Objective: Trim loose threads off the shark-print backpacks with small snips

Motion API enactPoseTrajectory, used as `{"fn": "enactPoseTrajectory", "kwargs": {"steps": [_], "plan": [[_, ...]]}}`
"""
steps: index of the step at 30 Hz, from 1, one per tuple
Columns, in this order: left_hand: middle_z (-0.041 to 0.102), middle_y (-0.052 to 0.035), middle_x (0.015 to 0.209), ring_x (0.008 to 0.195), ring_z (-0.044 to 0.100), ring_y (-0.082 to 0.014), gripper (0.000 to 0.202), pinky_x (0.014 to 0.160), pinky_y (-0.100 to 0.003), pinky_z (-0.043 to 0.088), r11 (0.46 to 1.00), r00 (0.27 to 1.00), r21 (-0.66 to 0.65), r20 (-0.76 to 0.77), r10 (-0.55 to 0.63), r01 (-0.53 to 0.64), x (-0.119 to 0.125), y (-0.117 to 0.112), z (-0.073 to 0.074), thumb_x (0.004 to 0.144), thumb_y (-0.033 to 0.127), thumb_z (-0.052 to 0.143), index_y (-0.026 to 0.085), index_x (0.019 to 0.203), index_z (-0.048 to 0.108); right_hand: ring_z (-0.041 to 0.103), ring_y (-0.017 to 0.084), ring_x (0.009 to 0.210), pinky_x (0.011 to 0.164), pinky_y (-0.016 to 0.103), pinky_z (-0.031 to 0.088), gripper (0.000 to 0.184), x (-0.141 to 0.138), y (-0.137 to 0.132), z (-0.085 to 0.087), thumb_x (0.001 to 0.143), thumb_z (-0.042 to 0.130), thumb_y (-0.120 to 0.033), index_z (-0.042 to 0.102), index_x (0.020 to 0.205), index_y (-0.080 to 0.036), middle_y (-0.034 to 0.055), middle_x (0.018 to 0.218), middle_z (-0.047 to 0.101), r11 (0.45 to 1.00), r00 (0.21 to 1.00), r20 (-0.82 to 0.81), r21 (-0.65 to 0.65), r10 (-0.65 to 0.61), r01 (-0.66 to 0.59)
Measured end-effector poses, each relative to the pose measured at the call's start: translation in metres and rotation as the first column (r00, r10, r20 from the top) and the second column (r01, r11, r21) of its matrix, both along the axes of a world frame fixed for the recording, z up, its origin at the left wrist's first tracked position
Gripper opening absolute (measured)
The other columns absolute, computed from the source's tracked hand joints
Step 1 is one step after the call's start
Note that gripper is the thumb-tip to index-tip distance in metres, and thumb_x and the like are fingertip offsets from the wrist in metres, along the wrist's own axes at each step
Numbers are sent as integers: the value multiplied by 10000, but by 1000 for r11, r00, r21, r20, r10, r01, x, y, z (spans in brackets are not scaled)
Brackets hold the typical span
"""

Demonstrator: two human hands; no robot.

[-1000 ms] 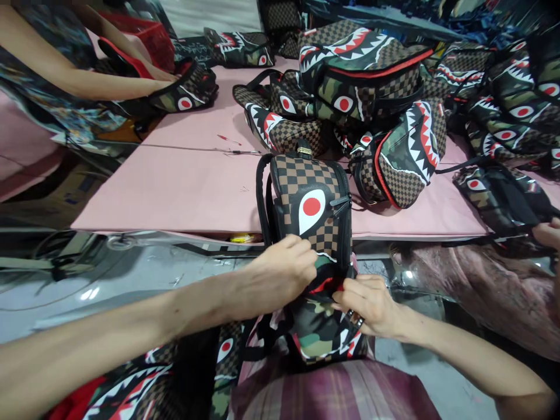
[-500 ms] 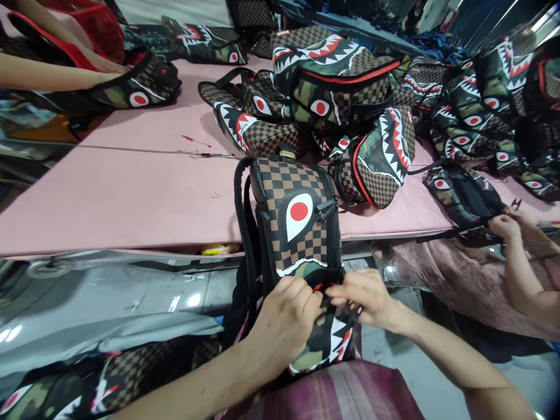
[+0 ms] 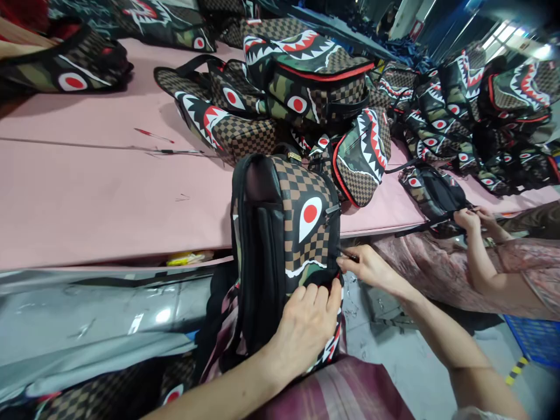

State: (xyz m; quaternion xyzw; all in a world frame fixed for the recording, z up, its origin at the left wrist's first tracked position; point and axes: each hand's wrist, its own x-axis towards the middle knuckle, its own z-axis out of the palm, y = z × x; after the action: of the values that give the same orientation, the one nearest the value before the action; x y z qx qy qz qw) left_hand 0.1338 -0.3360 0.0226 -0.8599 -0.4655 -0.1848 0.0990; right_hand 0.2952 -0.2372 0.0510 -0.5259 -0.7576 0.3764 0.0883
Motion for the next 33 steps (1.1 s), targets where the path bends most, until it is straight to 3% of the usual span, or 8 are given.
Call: {"fn": "enactPoseTrajectory", "kwargs": {"steps": [4, 8, 16, 20, 23, 28, 31, 33], "plan": [[464, -13, 652, 585, 464, -160, 439, 544, -304, 334, 1000, 999, -18, -18, -26, 26, 1, 2, 0, 759, 35, 415, 58, 1192, 483, 364, 91, 506, 495, 235, 271, 391, 21, 4, -9, 801, 467, -468, 545, 608, -137, -8, 548, 469, 971, 944, -229, -65, -239, 230], [479, -15, 643, 581, 470, -164, 406, 535, -303, 327, 1000, 998, 2, 45, -31, 31, -1, 5, -1, 764, 28, 407, 62, 1158, 504, 415, 96, 535, 512, 231, 303, 391, 27, -6, -17, 782, 521, -480, 558, 622, -125, 3, 572, 518, 975, 964, -202, -172, -174, 140], [534, -17, 575, 546, 514, -163, 168, 531, -294, 332, 971, 950, -43, 198, 240, -236, -6, 16, 7, 831, 264, 505, 146, 717, 542, 315, 62, 503, 469, 203, 272, 370, -31, -30, -43, 742, 587, -488, 443, 637, -164, -60, 557, 387, 921, 794, -475, -270, -380, 280], [531, 23, 504, 448, 477, -126, 195, 458, -261, 248, 964, 954, -187, 195, 227, -191, -50, 23, 21, 817, 350, 518, 168, 756, 554, 397, 75, 523, 506, 210, 341, 309, -55, -26, -28, 805, 524, -432, 484, 665, -160, -41, 580, 453, 979, 790, -586, -188, -177, 80], [525, 43, 513, 440, 449, -91, 173, 463, -230, 253, 943, 961, -316, 210, 180, -107, -90, 32, 51, 817, 327, 490, 176, 782, 567, 486, 90, 603, 577, 217, 393, 182, -61, -9, 6, 807, 540, -329, 539, 742, -159, -19, 665, 536, 994, 791, -607, 106, 81, -21], [477, 32, 508, 444, 395, -90, 166, 470, -249, 236, 930, 986, -332, 20, -164, 161, -105, 41, 116, 830, 220, 434, 168, 702, 526, 532, 97, 667, 601, 217, 382, 126, -79, 23, 81, 834, 499, -251, 589, 866, -169, 3, 776, 608, 705, 808, -345, 699, 478, -119], [501, 20, 544, 458, 378, -105, 167, 488, -276, 246, 883, 910, -316, -113, -399, 347, -97, 38, 133, 825, 134, 420, 179, 682, 494, 563, 124, 705, 610, 231, 357, 142, -92, 32, 108, 818, 505, -216, 614, 900, -175, 16, 805, 640, 529, 843, 27, 768, 538, -362], [524, 13, 594, 507, 411, -122, 154, 531, -290, 285, 855, 867, -313, -152, -475, 414, -98, 32, 126, 820, 118, 437, 191, 693, 483, 578, 142, 695, 595, 234, 332, 150, -93, 34, 108, 816, 517, -228, 627, 905, -179, 24, 783, 654, 514, 837, 232, 699, 496, -498]]}}
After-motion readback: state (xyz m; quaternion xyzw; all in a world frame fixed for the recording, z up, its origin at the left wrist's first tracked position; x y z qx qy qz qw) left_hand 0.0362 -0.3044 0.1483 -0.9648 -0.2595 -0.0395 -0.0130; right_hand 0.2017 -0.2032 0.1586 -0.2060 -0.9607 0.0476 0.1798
